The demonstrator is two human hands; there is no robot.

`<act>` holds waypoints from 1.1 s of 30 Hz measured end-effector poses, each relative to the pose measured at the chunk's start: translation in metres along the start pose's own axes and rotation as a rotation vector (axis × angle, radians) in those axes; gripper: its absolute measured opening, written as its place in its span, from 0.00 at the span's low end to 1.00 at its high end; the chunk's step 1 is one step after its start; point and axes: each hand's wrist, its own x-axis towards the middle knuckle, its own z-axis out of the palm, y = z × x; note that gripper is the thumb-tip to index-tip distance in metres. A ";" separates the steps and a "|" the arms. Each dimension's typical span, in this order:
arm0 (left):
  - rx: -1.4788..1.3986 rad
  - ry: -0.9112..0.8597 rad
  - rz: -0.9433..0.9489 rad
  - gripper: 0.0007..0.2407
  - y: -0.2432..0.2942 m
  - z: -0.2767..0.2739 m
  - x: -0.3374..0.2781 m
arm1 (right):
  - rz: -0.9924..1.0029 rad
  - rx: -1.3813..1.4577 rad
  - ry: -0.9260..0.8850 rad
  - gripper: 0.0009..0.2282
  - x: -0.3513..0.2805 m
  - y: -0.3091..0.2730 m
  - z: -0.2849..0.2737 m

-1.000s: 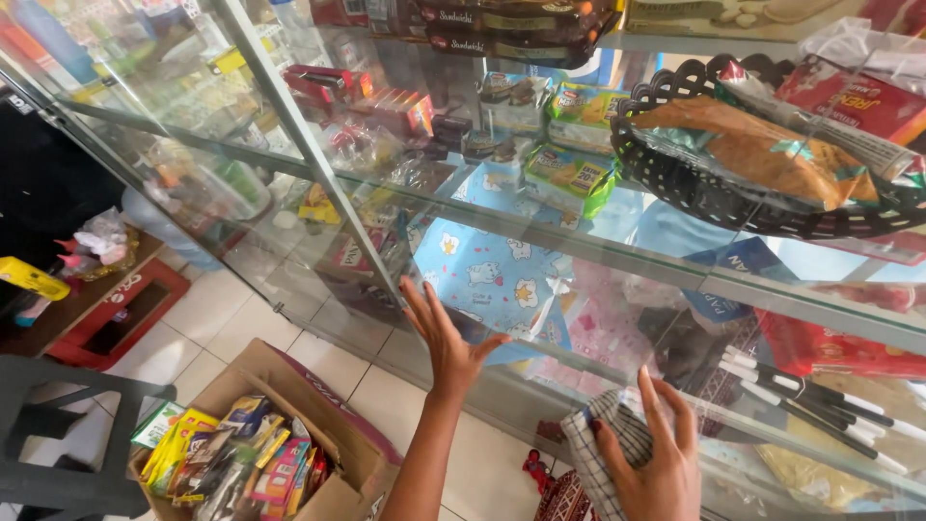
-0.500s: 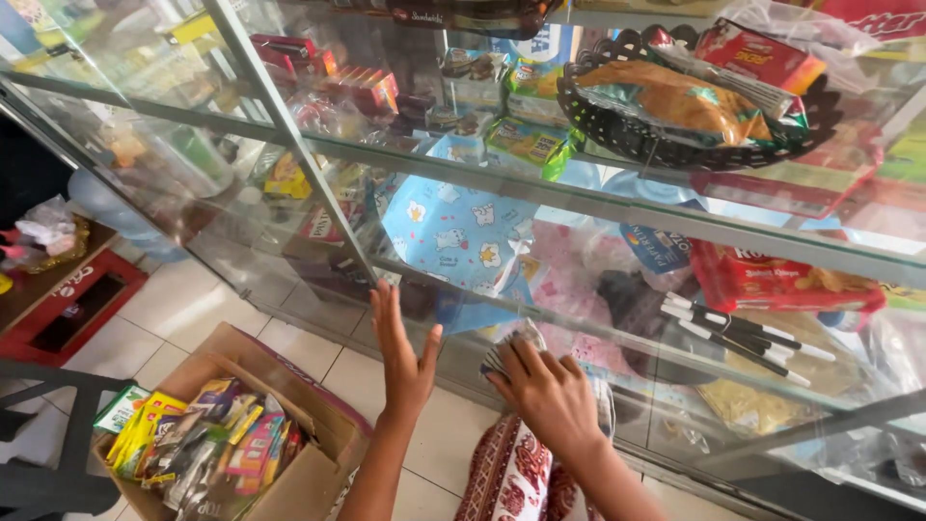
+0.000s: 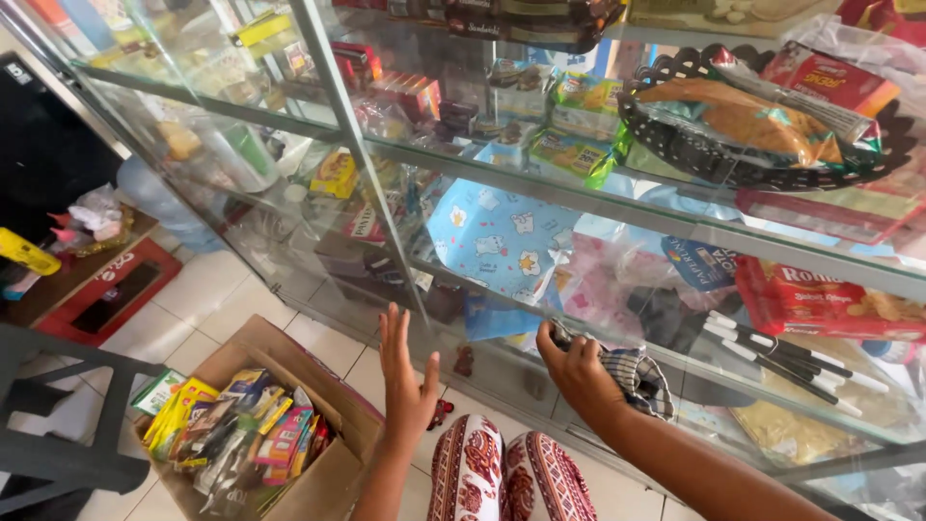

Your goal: Cleaning the glass shelves of a display case and organizing products inside a shop.

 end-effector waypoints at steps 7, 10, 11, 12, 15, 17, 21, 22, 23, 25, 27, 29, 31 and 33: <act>0.029 -0.017 -0.030 0.28 -0.010 -0.007 0.009 | -0.072 -0.078 -0.069 0.20 0.005 0.015 -0.009; 0.051 -0.028 -0.059 0.28 -0.023 -0.010 0.009 | -0.100 -0.049 -0.084 0.21 0.005 0.014 -0.006; 0.049 -0.026 -0.065 0.28 -0.026 -0.013 0.009 | -0.106 -0.051 -0.091 0.21 0.003 0.013 -0.004; 0.045 -0.020 -0.068 0.28 -0.028 -0.014 0.011 | -0.111 -0.058 -0.096 0.22 0.002 0.014 -0.002; 0.027 -0.001 -0.088 0.29 -0.045 -0.016 0.010 | -0.098 -0.044 -0.109 0.23 -0.007 0.021 -0.003; 0.036 -0.017 -0.110 0.29 -0.048 -0.015 0.010 | -0.125 -0.034 -0.140 0.23 -0.017 0.028 -0.007; 0.039 -0.043 -0.107 0.29 -0.060 -0.007 0.011 | -0.139 -0.032 -0.188 0.25 -0.032 0.043 -0.004; 0.043 -0.048 -0.120 0.29 -0.058 -0.007 0.013 | -0.150 -0.024 -0.190 0.25 -0.039 0.042 -0.003; 0.043 -0.059 -0.130 0.30 -0.057 -0.008 0.015 | -0.125 -0.015 -0.197 0.24 -0.047 0.040 -0.003; 0.043 -0.062 -0.143 0.30 -0.060 -0.008 0.016 | -0.104 -0.010 -0.200 0.23 -0.060 0.040 0.000; 0.026 -0.025 -0.101 0.29 -0.070 -0.005 0.021 | -0.044 -0.013 -0.199 0.21 -0.069 0.043 0.005; 0.030 -0.009 -0.111 0.29 -0.076 -0.004 0.029 | -0.015 -0.023 -0.162 0.21 -0.078 0.048 0.016; 0.038 -0.013 -0.127 0.29 -0.081 -0.008 0.033 | 0.011 -0.016 -0.137 0.22 -0.089 0.046 0.025; 0.035 0.000 -0.124 0.29 -0.085 -0.008 0.041 | 0.040 -0.019 -0.102 0.21 -0.103 0.047 0.035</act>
